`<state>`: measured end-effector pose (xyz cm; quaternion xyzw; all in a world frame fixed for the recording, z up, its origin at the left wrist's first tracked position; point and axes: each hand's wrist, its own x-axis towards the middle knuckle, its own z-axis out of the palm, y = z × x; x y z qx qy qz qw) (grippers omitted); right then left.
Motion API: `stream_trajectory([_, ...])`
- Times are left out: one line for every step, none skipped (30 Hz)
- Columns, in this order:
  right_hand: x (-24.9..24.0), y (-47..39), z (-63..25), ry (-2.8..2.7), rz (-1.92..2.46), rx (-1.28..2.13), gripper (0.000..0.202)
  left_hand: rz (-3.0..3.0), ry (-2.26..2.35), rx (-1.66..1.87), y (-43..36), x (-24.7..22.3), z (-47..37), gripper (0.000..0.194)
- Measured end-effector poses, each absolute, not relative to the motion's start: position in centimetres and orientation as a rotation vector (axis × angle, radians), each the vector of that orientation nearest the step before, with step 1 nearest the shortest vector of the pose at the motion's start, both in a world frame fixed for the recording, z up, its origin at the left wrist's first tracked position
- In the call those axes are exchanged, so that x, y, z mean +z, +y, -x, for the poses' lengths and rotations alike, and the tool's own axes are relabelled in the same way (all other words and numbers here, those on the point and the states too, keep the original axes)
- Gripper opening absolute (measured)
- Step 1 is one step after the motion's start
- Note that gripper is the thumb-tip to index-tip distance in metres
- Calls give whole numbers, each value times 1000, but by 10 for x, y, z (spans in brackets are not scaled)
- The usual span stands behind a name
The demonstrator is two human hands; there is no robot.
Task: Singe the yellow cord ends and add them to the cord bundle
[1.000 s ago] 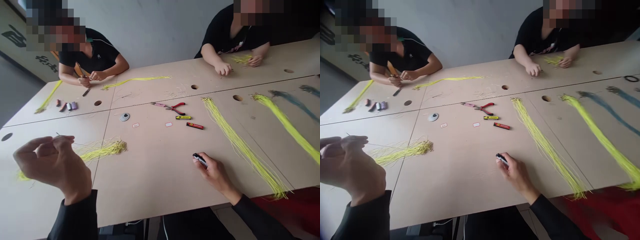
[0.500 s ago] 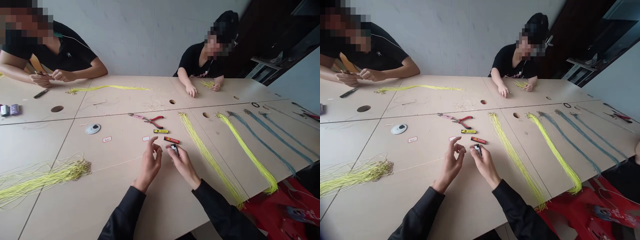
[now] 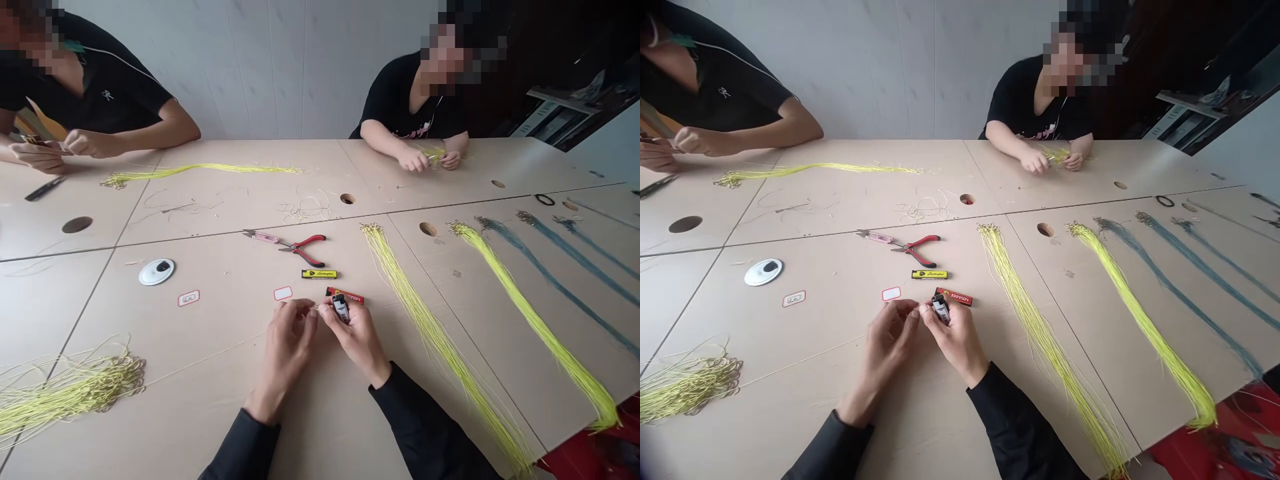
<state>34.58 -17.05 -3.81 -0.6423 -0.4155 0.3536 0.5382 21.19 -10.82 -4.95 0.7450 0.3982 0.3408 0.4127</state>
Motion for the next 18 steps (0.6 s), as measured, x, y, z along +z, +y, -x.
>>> stream_trajectory([-37, -171, -347, -987, 1542, 838, 29, -1902, 991, 839, -108, -49, -212, 11])
stream_trajectory([-36, -172, -348, -991, 1553, 838, 29, -1920, 981, 819, -109, -48, -212, 14])
stream_trajectory([-35, -173, -349, -999, 1559, 841, 30, -1926, 975, 802, -109, -47, -212, 16])
stream_trajectory([-35, -174, -350, -1001, 1557, 849, 30, -1920, 982, 798, -109, -47, -212, 17])
stream_trajectory([-34, -175, -351, -998, 1552, 861, 31, -1907, 990, 792, -110, -47, -212, 17])
stream_trajectory([-34, -176, -352, -987, 1544, 876, 31, -1890, 991, 784, -110, -47, -212, 17])
stream_trajectory([-34, -177, -353, -970, 1537, 895, 32, -1873, 989, 780, -111, -47, -212, 18])
stream_trajectory([-34, -178, -353, -952, 1533, 911, 32, -1859, 984, 779, -111, -47, -212, 17])
stream_trajectory([-34, -178, -354, -939, 1535, 924, 32, -1852, 978, 784, -111, -47, -212, 17])
stream_trajectory([-34, -178, -354, -940, 1541, 930, 31, -1851, 971, 792, -111, -48, -212, 17])
stream_trajectory([-33, -178, -355, -955, 1549, 928, 31, -1854, 963, 802, -111, -48, -213, 16])
stream_trajectory([-33, -178, -355, -978, 1557, 923, 29, -1858, 957, 811, -111, -47, -213, 16])
stream_trajectory([-32, -177, -355, -1003, 1565, 915, 28, -1866, 953, 818, -111, -47, -213, 16])
stream_trajectory([-31, -177, -355, -1026, 1572, 905, 28, -1876, 950, 825, -111, -46, -213, 16])
stream_trajectory([-31, -176, -355, -1044, 1577, 894, 28, -1886, 947, 828, -111, -46, -213, 16])
stream_trajectory([-30, -175, -355, -1058, 1582, 882, 28, -1896, 943, 829, -111, -45, -213, 16])
stream_trajectory([-30, -175, -355, -1071, 1585, 871, 28, -1903, 942, 830, -111, -45, -213, 16])
stream_trajectory([-31, -175, -355, -1087, 1587, 860, 28, -1908, 943, 831, -111, -45, -213, 16])
